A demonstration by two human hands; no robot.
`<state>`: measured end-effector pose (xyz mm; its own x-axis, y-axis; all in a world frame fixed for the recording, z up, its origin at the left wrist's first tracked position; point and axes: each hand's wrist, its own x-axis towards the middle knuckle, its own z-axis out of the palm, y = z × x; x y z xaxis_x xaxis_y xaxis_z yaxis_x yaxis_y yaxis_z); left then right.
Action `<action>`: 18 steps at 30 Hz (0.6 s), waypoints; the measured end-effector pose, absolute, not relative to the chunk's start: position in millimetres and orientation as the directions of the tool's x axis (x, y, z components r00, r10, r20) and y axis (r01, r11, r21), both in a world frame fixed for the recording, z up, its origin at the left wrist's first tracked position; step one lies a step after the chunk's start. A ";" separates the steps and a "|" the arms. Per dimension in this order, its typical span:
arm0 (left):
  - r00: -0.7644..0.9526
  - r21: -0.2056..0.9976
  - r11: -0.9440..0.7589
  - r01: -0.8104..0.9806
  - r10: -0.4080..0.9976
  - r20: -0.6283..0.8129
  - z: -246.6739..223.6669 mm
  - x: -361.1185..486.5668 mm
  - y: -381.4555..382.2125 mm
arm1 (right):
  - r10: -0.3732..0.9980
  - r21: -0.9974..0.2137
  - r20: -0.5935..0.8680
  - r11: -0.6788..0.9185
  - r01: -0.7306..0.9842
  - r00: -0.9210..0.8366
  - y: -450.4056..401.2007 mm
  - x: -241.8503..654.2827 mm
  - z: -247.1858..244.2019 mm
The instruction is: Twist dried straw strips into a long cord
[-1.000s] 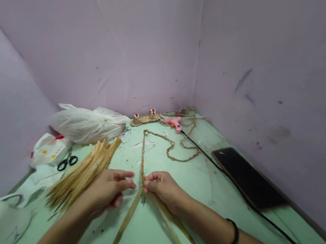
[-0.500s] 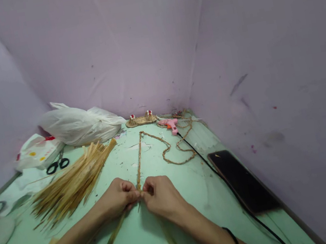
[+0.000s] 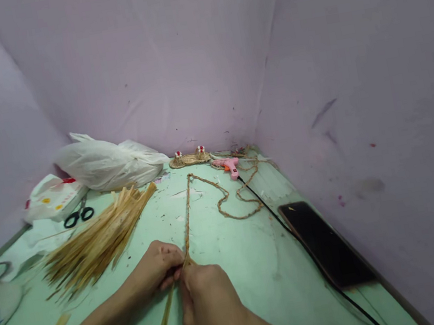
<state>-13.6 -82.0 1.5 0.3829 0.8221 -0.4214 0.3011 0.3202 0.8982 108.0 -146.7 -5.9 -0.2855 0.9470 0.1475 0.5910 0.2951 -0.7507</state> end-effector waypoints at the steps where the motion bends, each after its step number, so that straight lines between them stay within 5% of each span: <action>1: 0.383 0.897 0.332 0.292 0.819 -0.427 2.9 -14.6 -81.9 | 0.949 -0.735 0.143 0.293 0.611 -0.282 -146.9 107.8 -7.2; 8: 0.344 0.873 0.403 0.274 0.806 -0.481 2.1 -19.9 -78.4 | 0.978 -0.732 0.051 0.174 0.659 -0.202 -131.1 119.8 -6.8; 11: 0.348 0.883 0.387 0.264 0.816 -0.462 -0.4 -20.7 -77.8 | 1.000 -0.899 -0.015 -0.013 0.438 -0.002 -117.7 122.9 -4.7; 13: 0.353 0.887 0.379 0.264 0.817 -0.455 -0.3 -20.8 -77.6 | 0.978 -0.966 -0.208 -0.206 0.158 0.003 -111.7 121.0 -3.4; 15: 0.365 0.892 0.363 0.268 0.819 -0.443 1.1 -21.0 -76.9 | 0.907 -0.913 -0.397 -0.406 -0.045 -0.138 -109.2 117.4 -1.6; 18: 0.412 0.902 0.301 0.309 0.812 -0.413 4.0 -22.3 -74.8 | 0.852 -0.866 -0.482 -0.498 -0.038 -0.203 -108.2 113.8 1.6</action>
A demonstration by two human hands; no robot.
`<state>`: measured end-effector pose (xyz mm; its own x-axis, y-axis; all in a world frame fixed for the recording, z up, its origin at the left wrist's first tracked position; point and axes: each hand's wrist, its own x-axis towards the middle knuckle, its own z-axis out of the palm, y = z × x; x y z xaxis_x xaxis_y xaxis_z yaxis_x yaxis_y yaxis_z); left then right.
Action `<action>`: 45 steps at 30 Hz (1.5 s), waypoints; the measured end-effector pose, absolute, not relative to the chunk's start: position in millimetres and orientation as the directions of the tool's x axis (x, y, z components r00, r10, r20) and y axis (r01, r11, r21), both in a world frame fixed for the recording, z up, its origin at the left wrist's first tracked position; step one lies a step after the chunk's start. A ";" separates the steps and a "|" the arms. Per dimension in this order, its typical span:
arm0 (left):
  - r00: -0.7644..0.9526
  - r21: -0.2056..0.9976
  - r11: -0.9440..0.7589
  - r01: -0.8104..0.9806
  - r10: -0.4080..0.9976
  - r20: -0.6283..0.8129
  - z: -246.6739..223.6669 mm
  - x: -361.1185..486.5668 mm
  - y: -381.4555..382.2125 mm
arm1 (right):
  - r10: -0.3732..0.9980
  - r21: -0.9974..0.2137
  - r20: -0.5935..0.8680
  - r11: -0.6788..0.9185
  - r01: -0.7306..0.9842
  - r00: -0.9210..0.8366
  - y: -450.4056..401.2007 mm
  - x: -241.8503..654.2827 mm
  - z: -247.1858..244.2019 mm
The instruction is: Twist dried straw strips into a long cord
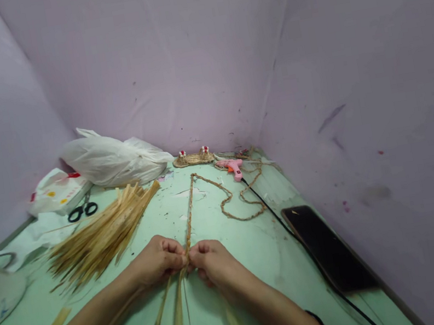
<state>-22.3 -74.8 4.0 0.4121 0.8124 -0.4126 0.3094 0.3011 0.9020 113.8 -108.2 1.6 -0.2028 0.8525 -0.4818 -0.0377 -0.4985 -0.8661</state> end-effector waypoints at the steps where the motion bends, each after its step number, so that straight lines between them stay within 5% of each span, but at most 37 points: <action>1: 0.427 0.901 0.265 0.343 0.811 -0.401 4.9 -22.9 -74.0 | 0.858 -0.872 -0.481 -0.490 -0.004 -0.180 -107.6 113.6 2.3; 9: 0.428 0.704 -0.164 0.691 0.878 -0.216 11.6 -24.3 -79.1 | 0.885 -0.894 -0.448 -0.447 0.038 -0.124 -102.4 114.2 -3.4; 17: 0.305 0.550 -0.117 0.827 0.915 -0.263 29.0 -20.2 -100.3 | 0.905 -0.906 -0.417 -0.421 -0.043 -0.084 -105.0 111.4 -7.0; 24: 0.422 0.267 -0.389 0.882 0.903 -0.078 11.1 2.7 -139.4 | 0.889 -0.874 -0.435 -0.455 -0.171 -0.143 -107.7 115.7 -8.9; 27: 0.434 0.423 -0.381 0.822 0.901 -0.032 15.5 -4.8 -128.7 | 0.894 -0.866 -0.413 -0.445 -0.229 -0.174 -107.4 119.6 -8.2; 30: 0.222 0.753 -0.118 0.648 0.974 -0.039 24.3 -16.5 -106.3 | 0.890 -0.861 -0.387 -0.443 -0.252 -0.241 -105.9 123.6 -6.2; 32: 0.179 0.874 0.195 0.446 0.937 -0.300 26.1 -20.9 -94.6 | 0.882 -0.858 -0.373 -0.446 -0.255 -0.287 -104.9 125.8 -5.2; 35: 0.399 0.842 0.493 0.219 0.742 -0.538 21.3 -21.0 -88.4 | 0.873 -0.855 -0.374 -0.456 -0.247 -0.313 -103.2 127.8 -5.6; 40: 0.323 0.844 0.409 0.348 0.793 -0.517 9.5 -17.4 -88.6 | 0.908 -0.939 -0.310 -0.338 -0.058 -0.281 -100.5 128.8 -11.1; 45: 0.280 0.899 0.228 0.373 0.896 -0.344 -2.7 -14.2 -85.0 | 0.976 -0.924 -0.131 -0.056 0.379 -0.174 -105.3 128.1 -8.2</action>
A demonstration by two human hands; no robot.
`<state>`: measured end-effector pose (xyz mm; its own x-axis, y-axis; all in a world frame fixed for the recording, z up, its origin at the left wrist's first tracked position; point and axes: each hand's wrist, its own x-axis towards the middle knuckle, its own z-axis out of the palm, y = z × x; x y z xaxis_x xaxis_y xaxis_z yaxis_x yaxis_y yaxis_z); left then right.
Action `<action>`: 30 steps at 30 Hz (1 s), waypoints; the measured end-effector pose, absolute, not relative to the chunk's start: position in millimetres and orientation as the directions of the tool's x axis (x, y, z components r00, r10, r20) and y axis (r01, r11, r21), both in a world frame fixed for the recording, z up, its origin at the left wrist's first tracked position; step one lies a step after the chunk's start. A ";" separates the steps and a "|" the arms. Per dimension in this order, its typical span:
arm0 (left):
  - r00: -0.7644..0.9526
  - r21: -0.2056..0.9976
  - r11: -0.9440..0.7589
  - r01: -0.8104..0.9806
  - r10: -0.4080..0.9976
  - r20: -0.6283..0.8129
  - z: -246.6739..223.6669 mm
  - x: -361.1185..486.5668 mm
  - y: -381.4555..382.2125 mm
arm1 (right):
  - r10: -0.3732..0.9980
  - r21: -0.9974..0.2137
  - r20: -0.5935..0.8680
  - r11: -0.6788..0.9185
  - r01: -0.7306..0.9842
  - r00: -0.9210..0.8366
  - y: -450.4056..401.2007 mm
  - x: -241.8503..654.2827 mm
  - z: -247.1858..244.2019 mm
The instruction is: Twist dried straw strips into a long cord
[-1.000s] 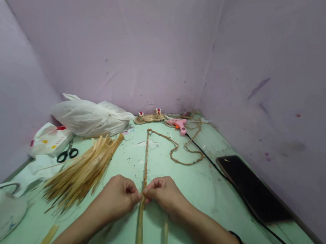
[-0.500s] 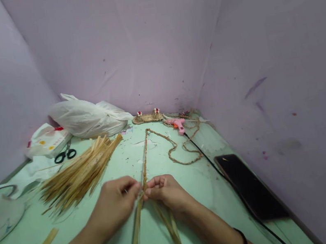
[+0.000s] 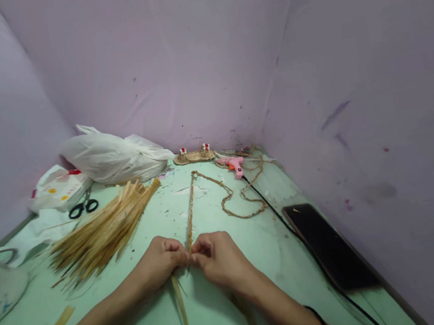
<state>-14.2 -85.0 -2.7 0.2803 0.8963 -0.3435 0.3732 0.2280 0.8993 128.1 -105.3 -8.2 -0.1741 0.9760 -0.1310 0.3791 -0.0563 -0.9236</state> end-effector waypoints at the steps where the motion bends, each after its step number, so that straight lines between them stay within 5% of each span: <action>1: 0.274 0.897 0.226 0.379 0.899 -0.342 -4.5 -13.6 -85.1 | 0.982 -0.881 -0.116 -0.031 0.471 -0.151 -107.3 128.4 -5.2; 7: 0.238 0.873 0.199 0.445 0.914 -0.329 -5.2 -10.6 -88.1 | 0.985 -0.659 -0.159 -0.049 0.751 -0.075 -124.3 127.1 14.7; 12: 0.268 0.897 0.306 0.320 0.879 -0.395 -3.0 -9.9 -89.7 | 0.968 -0.571 -0.024 0.192 0.798 -0.250 -143.1 112.9 8.6; 17: 0.337 0.906 0.297 0.300 0.856 -0.392 3.6 -16.6 -90.8 | 0.934 -0.639 0.051 0.303 0.707 -0.354 -142.9 113.6 -1.5; 20: 0.358 0.897 0.354 0.266 0.827 -0.433 10.3 -21.3 -89.9 | 0.976 -0.761 0.075 0.188 0.621 -0.203 -131.5 123.1 -0.1; 23: 0.386 0.886 0.407 0.222 0.798 -0.463 14.5 -23.2 -89.9 | 1.000 -0.940 -0.013 -0.018 0.340 0.018 -119.1 126.8 3.1; 26: 0.413 0.883 0.403 0.239 0.781 -0.468 13.7 -23.4 -90.3 | 0.951 -0.955 -0.295 -0.295 0.019 -0.094 -112.7 121.8 2.7; 30: 0.428 0.909 0.321 0.267 0.805 -0.410 6.1 -23.4 -89.9 | 0.898 -0.910 -0.413 -0.414 0.025 -0.152 -112.6 116.0 -4.2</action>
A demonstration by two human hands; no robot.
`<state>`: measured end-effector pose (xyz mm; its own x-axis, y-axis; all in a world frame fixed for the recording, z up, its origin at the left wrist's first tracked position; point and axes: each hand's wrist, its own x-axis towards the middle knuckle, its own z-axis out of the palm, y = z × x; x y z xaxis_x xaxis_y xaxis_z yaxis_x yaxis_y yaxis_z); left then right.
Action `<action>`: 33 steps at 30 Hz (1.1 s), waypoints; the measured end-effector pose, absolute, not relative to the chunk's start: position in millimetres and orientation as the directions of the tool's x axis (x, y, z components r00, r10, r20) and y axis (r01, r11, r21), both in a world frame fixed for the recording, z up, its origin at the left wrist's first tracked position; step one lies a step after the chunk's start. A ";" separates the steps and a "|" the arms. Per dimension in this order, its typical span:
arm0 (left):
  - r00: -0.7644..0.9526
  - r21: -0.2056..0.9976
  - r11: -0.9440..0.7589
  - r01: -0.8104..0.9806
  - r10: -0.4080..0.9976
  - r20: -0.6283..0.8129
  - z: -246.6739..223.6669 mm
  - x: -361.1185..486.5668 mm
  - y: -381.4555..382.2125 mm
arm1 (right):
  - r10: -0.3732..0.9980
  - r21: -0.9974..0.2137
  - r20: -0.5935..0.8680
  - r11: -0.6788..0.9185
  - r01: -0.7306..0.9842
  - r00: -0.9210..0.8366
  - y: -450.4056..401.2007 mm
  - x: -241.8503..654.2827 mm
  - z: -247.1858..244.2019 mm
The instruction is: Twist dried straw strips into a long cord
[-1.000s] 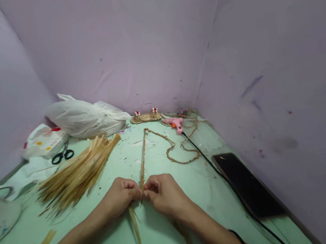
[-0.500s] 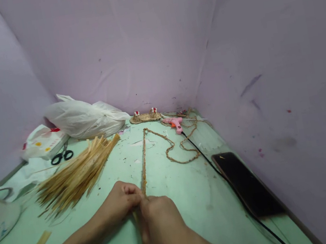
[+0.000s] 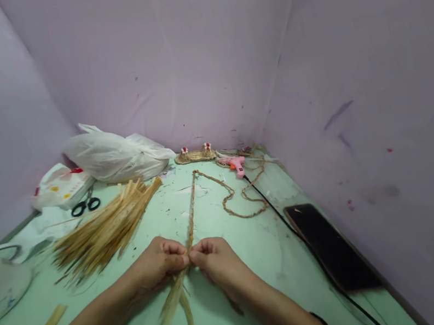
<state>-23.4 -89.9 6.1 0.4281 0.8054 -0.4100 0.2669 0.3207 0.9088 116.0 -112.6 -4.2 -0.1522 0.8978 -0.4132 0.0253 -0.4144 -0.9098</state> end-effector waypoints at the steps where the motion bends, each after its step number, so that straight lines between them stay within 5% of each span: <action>1: 0.425 0.917 0.275 0.290 0.821 -0.381 3.1 -23.4 -90.0 | 0.907 -0.917 -0.398 -0.396 0.038 -0.137 -112.9 116.1 -6.2; 5: 0.349 0.855 0.026 0.518 0.906 -0.239 -8.9 -23.3 -93.8 | 0.927 -0.932 -0.360 -0.352 0.090 -0.103 -110.6 119.5 -13.5; 11: 0.228 0.517 -0.159 0.841 0.971 -0.073 7.6 -17.0 -123.6 | 0.902 -0.910 -0.415 -0.412 0.051 -0.122 -109.0 119.0 -17.6; 19: 0.633 0.190 -0.625 0.757 0.774 0.024 5.8 -8.2 -140.1 | 0.902 -0.897 -0.416 -0.428 -0.111 -0.112 -116.2 114.6 -10.9; 23: 0.712 0.004 -0.715 0.700 0.697 0.082 -6.2 -6.2 -142.7 | 0.914 -0.885 -0.395 -0.406 -0.226 -0.094 -118.0 110.4 -8.5; 26: 0.690 0.136 -0.713 0.688 0.701 0.182 -3.2 -7.6 -143.7 | 0.924 -0.893 -0.368 -0.382 -0.237 -0.106 -117.2 110.9 -9.9; 29: 0.382 0.560 -0.442 0.700 0.895 0.229 5.6 -11.9 -130.6 | 0.918 -0.894 -0.369 -0.394 -0.212 -0.145 -115.6 115.4 -10.8; 31: 0.126 0.808 -0.110 0.578 0.991 0.045 9.2 -14.6 -115.5 | 0.911 -0.899 -0.371 -0.401 -0.176 -0.182 -114.5 118.8 -9.9; 33: 0.195 0.889 0.170 0.425 0.942 -0.273 8.9 -16.3 -102.0 | 0.905 -0.904 -0.365 -0.400 -0.150 -0.219 -113.4 120.9 -8.2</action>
